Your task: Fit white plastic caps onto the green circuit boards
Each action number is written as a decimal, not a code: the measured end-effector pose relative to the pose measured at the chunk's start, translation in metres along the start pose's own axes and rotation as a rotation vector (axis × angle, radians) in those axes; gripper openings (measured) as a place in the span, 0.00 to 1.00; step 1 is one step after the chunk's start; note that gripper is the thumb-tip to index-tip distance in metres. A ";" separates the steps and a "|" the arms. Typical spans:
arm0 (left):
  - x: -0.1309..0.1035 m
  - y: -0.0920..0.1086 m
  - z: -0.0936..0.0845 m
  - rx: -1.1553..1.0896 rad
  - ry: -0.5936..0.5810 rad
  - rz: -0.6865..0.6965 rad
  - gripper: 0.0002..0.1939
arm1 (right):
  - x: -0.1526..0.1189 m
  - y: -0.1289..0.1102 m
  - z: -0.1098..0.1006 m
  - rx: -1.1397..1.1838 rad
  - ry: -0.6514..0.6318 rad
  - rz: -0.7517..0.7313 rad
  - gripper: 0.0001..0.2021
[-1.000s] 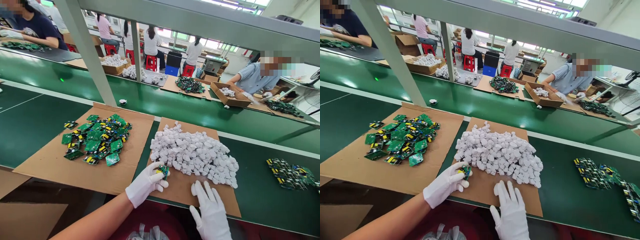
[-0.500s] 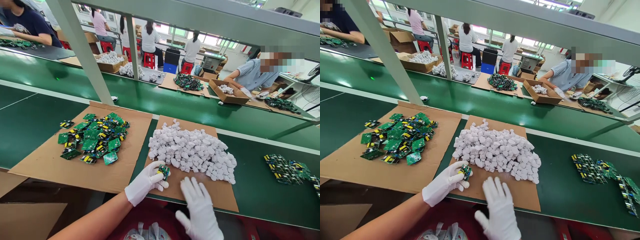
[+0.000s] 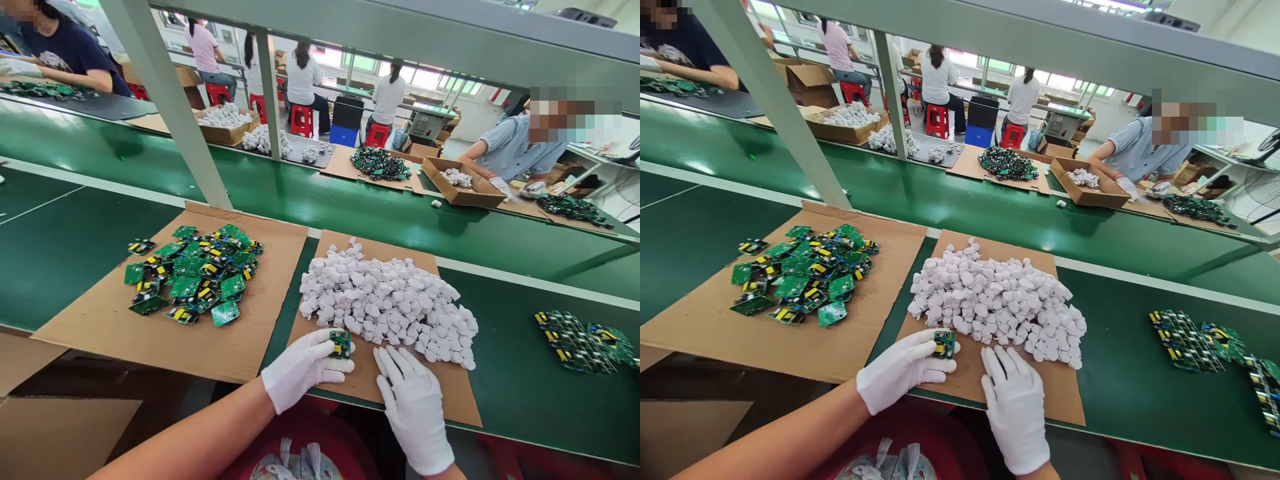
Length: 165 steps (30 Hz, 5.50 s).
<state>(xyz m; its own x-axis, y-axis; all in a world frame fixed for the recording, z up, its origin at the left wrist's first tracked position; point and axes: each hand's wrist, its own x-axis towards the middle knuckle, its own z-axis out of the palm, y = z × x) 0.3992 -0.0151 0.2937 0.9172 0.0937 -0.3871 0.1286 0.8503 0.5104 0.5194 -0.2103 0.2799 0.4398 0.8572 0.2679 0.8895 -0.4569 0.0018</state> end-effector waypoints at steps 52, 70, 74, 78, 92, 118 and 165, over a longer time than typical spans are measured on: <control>0.011 -0.017 0.029 0.361 -0.011 0.335 0.16 | 0.042 -0.041 -0.001 0.307 0.449 -0.141 0.15; -0.001 -0.008 0.032 0.257 -0.112 0.181 0.14 | 0.037 -0.037 -0.007 1.062 -0.016 0.125 0.29; -0.012 -0.007 0.036 0.412 -0.080 0.283 0.15 | 0.038 -0.045 -0.009 1.071 -0.072 0.293 0.26; -0.012 -0.009 0.036 0.560 0.001 0.370 0.14 | 0.041 -0.050 -0.007 1.030 -0.037 0.355 0.24; -0.007 -0.024 0.027 0.412 -0.073 0.308 0.24 | 0.045 -0.045 -0.017 1.248 -0.194 0.442 0.20; -0.005 -0.023 0.018 -0.118 -0.223 0.010 0.11 | 0.041 -0.033 -0.012 0.891 0.064 0.086 0.14; -0.002 -0.013 0.021 0.150 -0.161 0.043 0.20 | 0.044 -0.048 -0.011 1.472 -0.245 0.546 0.26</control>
<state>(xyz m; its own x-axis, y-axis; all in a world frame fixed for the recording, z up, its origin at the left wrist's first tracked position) 0.4031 -0.0368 0.3040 0.9699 0.0346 -0.2410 0.1311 0.7599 0.6367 0.4947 -0.1531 0.3025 0.6114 0.7568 -0.2312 -0.1014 -0.2149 -0.9714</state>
